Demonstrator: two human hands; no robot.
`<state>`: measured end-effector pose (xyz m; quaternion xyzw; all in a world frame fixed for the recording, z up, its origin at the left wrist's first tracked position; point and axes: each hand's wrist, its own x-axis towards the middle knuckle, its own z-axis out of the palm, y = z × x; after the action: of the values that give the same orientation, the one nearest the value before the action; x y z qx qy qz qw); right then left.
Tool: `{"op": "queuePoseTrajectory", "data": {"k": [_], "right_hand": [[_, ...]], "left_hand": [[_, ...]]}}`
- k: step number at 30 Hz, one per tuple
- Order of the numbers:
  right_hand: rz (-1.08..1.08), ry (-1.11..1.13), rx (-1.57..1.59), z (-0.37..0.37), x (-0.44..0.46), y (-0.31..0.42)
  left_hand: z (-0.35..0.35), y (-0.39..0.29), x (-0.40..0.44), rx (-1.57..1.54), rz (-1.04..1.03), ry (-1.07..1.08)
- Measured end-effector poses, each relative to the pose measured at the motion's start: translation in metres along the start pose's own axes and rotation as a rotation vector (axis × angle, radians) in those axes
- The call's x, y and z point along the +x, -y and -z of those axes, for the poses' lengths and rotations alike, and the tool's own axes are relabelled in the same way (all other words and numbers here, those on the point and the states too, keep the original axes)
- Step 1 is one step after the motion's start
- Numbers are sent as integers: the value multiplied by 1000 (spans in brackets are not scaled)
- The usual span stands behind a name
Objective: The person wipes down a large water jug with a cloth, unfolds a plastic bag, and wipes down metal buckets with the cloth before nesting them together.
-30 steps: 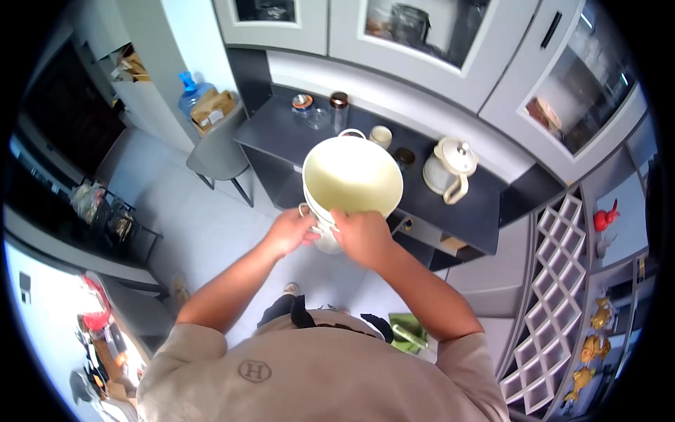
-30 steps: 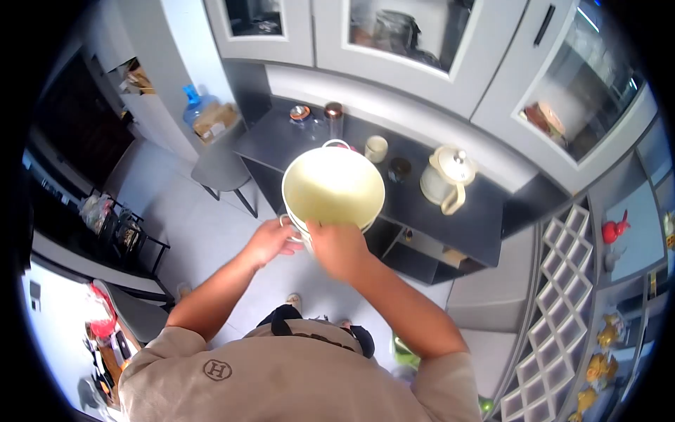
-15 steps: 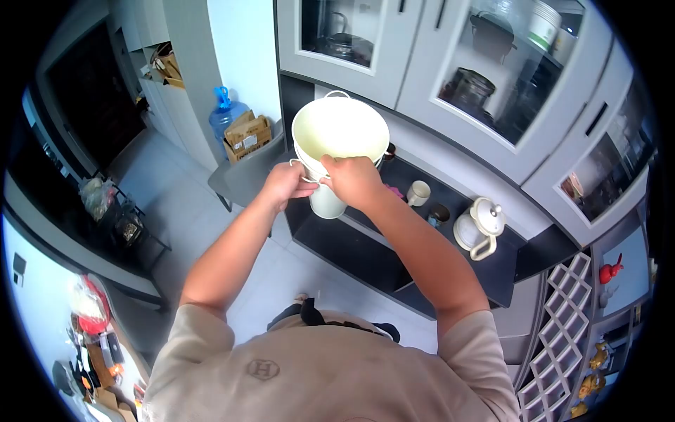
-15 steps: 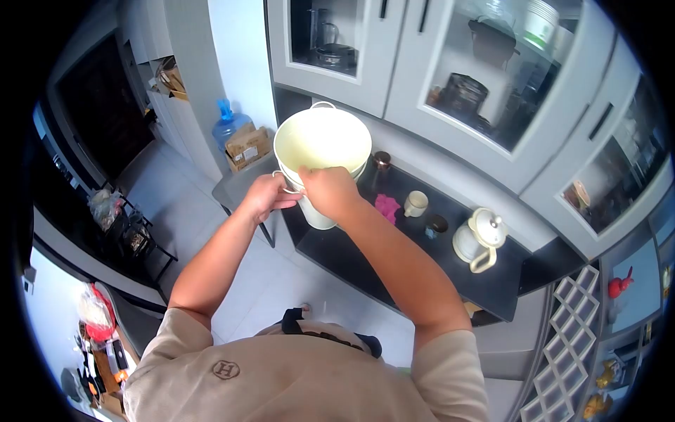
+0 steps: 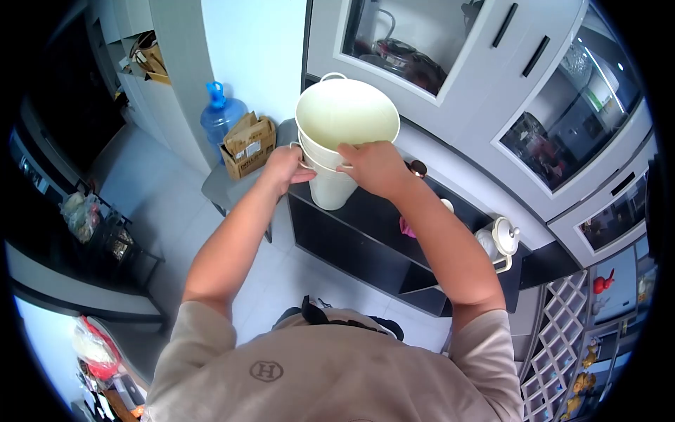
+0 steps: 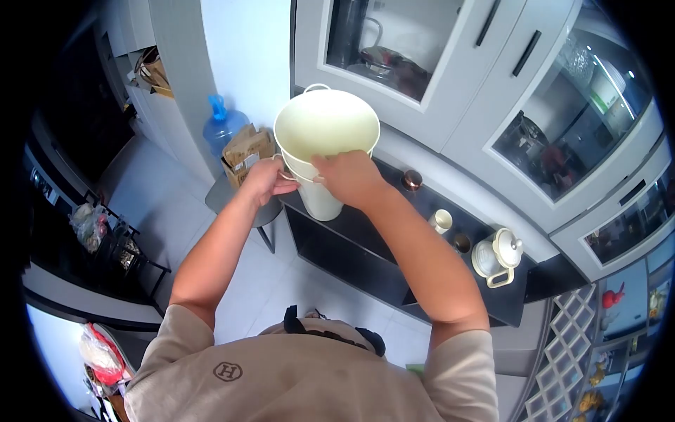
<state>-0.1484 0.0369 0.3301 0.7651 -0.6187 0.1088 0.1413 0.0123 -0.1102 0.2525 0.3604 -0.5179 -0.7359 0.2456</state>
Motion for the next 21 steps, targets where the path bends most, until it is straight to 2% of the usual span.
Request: {"op": "queuePoseTrajectory", "data": {"k": [8, 17, 21], "right_hand": [[86, -310, -28, 61, 28, -8], [88, -472, -120, 169, -10, 2], [0, -485, -138, 201, -46, 8]], "left_hand": [[20, -17, 58, 54, -62, -111], [28, -29, 107, 121, -69, -163], [31, -29, 120, 193, -71, -161]]}}
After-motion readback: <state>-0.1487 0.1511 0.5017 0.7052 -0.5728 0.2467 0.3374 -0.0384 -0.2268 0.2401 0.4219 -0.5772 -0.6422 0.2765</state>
